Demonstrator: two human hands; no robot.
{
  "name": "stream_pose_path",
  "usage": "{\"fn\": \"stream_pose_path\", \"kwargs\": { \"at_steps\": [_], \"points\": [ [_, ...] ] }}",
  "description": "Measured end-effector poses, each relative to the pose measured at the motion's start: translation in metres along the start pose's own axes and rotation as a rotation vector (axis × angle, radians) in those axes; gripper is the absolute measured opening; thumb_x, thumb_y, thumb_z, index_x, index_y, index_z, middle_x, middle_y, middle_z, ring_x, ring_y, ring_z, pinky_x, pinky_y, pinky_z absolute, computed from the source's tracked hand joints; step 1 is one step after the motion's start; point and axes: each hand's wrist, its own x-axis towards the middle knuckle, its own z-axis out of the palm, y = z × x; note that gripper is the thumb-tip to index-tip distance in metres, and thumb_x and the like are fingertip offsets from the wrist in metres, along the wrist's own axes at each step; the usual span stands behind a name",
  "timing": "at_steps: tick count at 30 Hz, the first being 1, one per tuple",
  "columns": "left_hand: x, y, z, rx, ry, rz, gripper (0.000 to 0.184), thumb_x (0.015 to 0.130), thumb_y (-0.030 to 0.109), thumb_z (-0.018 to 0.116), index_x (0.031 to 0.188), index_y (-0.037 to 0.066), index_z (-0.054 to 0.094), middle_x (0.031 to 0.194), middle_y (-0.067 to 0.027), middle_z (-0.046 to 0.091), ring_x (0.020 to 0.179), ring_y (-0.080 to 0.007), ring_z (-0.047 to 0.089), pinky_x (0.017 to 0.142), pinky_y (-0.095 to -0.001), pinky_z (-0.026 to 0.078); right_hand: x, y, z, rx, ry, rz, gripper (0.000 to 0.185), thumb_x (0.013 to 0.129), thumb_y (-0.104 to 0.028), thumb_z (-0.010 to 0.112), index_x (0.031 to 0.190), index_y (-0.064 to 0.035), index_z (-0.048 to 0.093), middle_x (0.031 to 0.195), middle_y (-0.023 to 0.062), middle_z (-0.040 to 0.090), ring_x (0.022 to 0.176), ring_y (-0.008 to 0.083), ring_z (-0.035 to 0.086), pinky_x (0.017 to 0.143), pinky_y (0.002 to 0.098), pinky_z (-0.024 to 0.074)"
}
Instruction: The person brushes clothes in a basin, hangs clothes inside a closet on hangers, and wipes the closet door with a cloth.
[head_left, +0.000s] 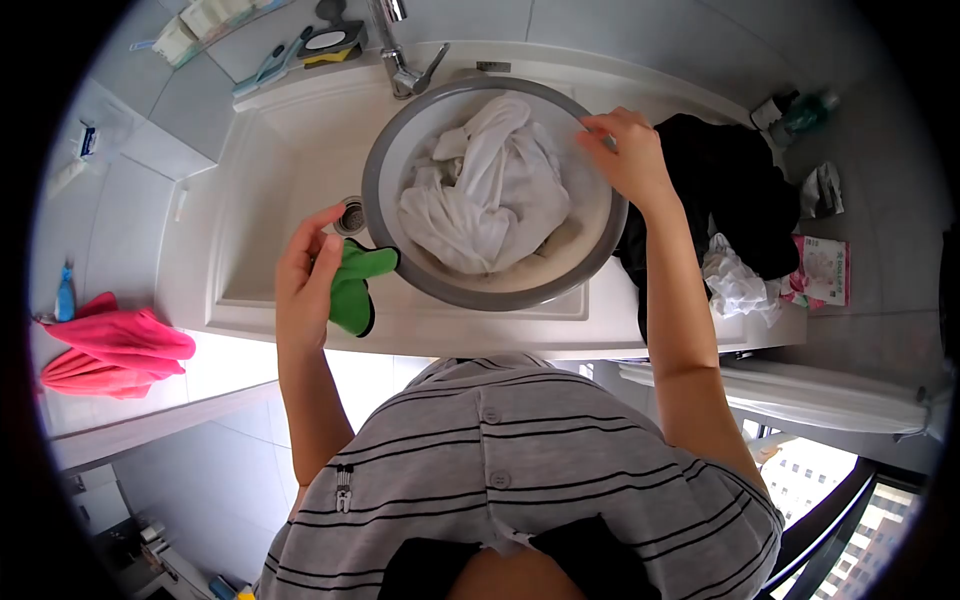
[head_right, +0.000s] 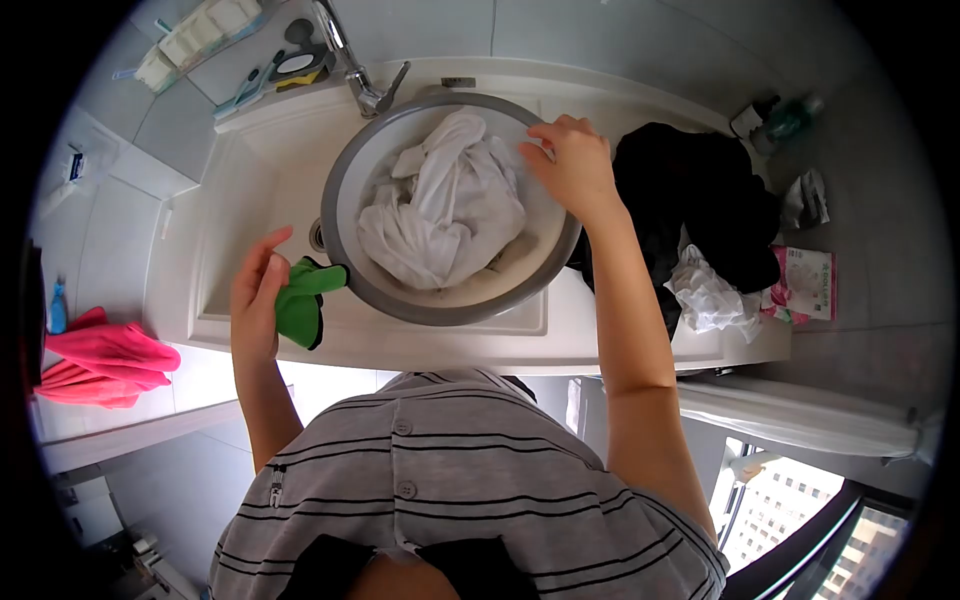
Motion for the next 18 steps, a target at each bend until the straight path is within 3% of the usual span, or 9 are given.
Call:
{"fn": "stream_pose_path", "kwargs": {
  "at_steps": [5,8,9,11,12,14,16,18],
  "points": [
    [0.005,0.006,0.013,-0.045,-0.029,0.009,0.036,0.096,0.023,0.051,0.125,0.001,0.053,0.075,0.0045,0.039,0.070,-0.0044,0.037,0.065,-0.0179,0.031,-0.018,0.000,-0.020,-0.026,0.039,0.030,0.019,0.076,-0.016,0.069,0.092,-0.0059,0.070,0.077,0.0082,0.062,0.080,0.0284,0.058,0.070,0.0376,0.0460],
    [0.001,0.009,0.013,0.055,-0.066,0.128,0.038,0.096,0.025,0.051,0.126,0.001,0.052,0.076,0.0044,0.039,0.071,-0.0050,0.037,0.065,-0.0182,0.030,-0.024,-0.008,-0.009,0.118,0.271,-0.098,0.020,0.072,-0.007,0.069,0.092,-0.0030,0.068,0.077,0.0125,0.061,0.076,0.0325,0.057,0.070,0.0391,0.0471],
    [0.001,0.011,0.014,0.048,-0.084,0.132,0.038,0.096,0.025,0.051,0.126,0.001,0.052,0.076,0.0044,0.039,0.071,-0.0050,0.037,0.065,-0.0182,0.030,-0.026,-0.016,-0.005,0.195,0.280,-0.077,0.019,0.074,-0.012,0.069,0.091,-0.0041,0.068,0.077,0.0119,0.061,0.076,0.0313,0.059,0.069,0.0394,0.0476],
    [0.002,0.018,0.019,0.027,-0.104,0.161,0.039,0.097,0.024,0.050,0.126,0.000,0.052,0.077,0.0038,0.039,0.072,-0.0053,0.037,0.066,-0.0188,0.030,-0.034,-0.022,0.005,0.104,-0.028,0.008,0.020,0.077,-0.019,0.068,0.091,-0.0047,0.068,0.078,0.0114,0.063,0.076,0.0300,0.061,0.068,0.0385,0.0488],
    [0.003,0.023,0.021,0.046,-0.112,0.200,0.042,0.097,0.028,0.048,0.126,-0.002,0.051,0.077,0.0025,0.040,0.073,-0.0062,0.037,0.067,-0.0194,0.030,-0.034,-0.024,0.007,0.097,-0.022,0.015,0.020,0.077,-0.019,0.068,0.091,-0.0047,0.068,0.078,0.0114,0.063,0.076,0.0300,0.061,0.068,0.0385,0.0488],
    [0.001,0.034,0.023,0.047,-0.157,0.265,0.045,0.096,0.032,0.048,0.126,-0.002,0.051,0.077,0.0022,0.040,0.073,-0.0067,0.038,0.068,-0.0195,0.030,-0.032,-0.029,0.011,0.053,-0.290,0.103,0.022,0.080,-0.020,0.068,0.098,-0.0059,0.068,0.080,0.0117,0.062,0.071,0.0206,0.061,0.062,0.0295,0.0479],
    [0.004,0.043,0.029,0.046,-0.202,0.331,0.049,0.096,0.037,0.048,0.126,-0.002,0.051,0.077,0.0018,0.040,0.073,-0.0073,0.038,0.069,-0.0195,0.031,-0.034,-0.045,0.013,0.412,-0.204,0.060,0.031,0.084,-0.026,0.065,0.109,-0.0090,0.066,0.084,0.0091,0.063,0.074,0.0173,0.061,0.064,0.0274,0.0482],
    [0.008,0.048,0.042,-0.059,-0.277,0.424,0.058,0.095,0.043,0.048,0.130,-0.004,0.045,0.088,-0.0021,0.044,0.081,-0.0103,0.042,0.077,-0.0235,0.034,-0.033,-0.074,0.001,0.905,-0.403,0.045,0.042,0.086,-0.026,0.065,0.124,-0.0103,0.057,0.092,0.0055,0.062,0.080,0.0142,0.060,0.068,0.0278,0.0485]
  ]
}}
